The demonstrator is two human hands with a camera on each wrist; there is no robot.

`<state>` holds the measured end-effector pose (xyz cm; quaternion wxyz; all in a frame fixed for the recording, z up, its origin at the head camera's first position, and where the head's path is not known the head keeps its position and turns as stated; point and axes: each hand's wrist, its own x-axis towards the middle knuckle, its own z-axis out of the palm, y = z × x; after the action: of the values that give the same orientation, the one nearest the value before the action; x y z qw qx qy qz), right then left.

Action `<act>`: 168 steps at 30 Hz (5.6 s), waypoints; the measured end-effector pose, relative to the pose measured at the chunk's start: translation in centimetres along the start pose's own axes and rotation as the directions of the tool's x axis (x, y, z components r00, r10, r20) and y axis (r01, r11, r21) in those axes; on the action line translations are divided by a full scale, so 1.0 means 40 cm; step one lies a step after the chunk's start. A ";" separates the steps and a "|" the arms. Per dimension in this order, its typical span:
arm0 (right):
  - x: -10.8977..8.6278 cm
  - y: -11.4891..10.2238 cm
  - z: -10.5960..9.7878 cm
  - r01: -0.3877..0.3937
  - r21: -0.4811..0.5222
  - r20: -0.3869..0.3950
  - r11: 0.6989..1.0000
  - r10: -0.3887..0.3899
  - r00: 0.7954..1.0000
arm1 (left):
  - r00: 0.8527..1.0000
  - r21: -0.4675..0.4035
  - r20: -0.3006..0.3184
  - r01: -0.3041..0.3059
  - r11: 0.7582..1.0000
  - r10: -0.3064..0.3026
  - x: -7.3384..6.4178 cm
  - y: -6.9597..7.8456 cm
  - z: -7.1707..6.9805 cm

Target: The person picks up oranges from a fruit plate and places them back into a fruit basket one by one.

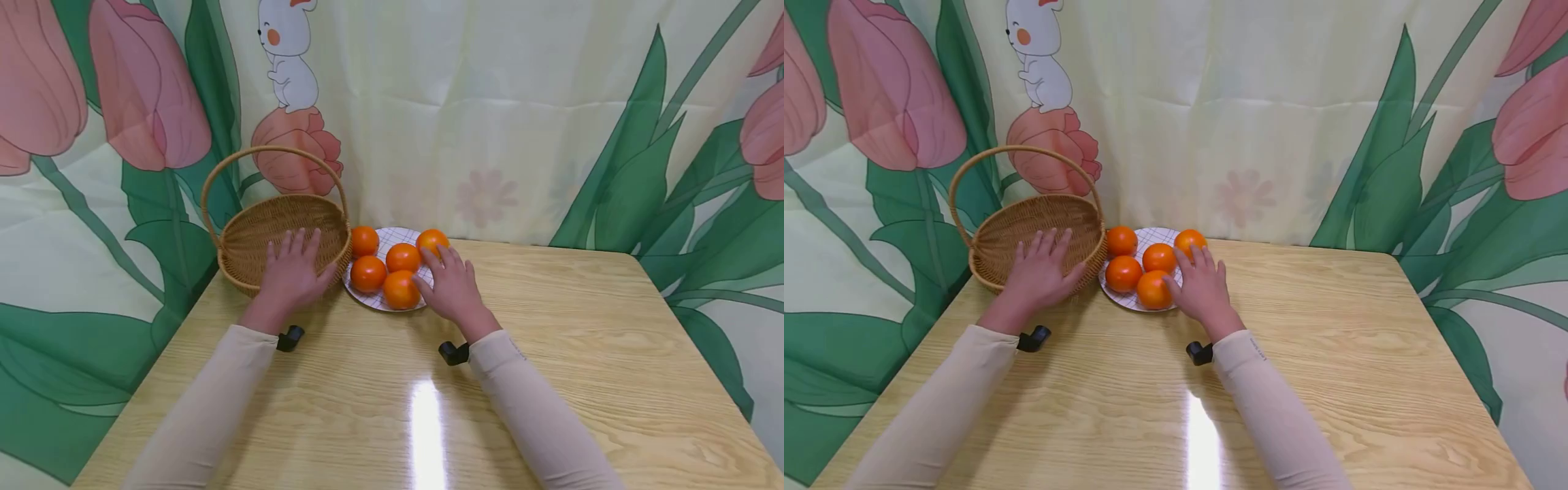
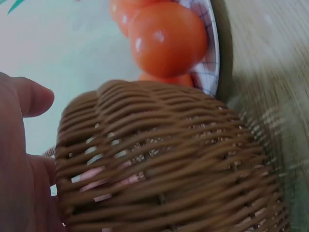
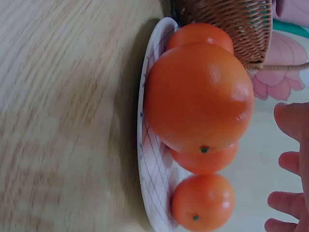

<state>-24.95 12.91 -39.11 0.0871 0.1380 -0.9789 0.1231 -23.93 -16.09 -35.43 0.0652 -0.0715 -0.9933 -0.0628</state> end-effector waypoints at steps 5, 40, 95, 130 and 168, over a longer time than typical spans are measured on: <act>0.002 -0.011 0.013 0.010 0.018 0.015 1.000 -0.010 1.000 | 1.000 -0.011 0.006 0.015 1.000 -0.015 -0.011 -0.015 -0.008; 0.007 -0.070 0.075 0.073 0.079 0.038 0.994 -0.076 0.996 | 0.984 -0.076 -0.095 0.144 0.987 -0.151 -0.079 -0.155 -0.009; 0.013 -0.071 0.049 0.125 0.204 -0.044 0.971 -0.118 0.992 | 0.882 -0.772 -0.006 0.296 0.563 -0.472 -0.079 -0.280 0.071; 0.127 -0.247 -0.039 0.266 0.341 -0.206 0.902 -0.204 0.957 | 0.783 -0.830 -0.251 0.129 0.543 -0.569 -0.081 -0.235 0.119; 0.172 -0.377 0.041 0.285 0.351 -0.052 0.892 -0.285 0.957 | 0.750 -0.898 -0.258 0.047 0.438 -0.609 -0.079 -0.232 0.132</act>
<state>-27.30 -3.29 -35.98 0.0773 0.2933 -0.9097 0.2836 -22.87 -24.91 -42.15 0.2902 0.1335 -0.7577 -0.5691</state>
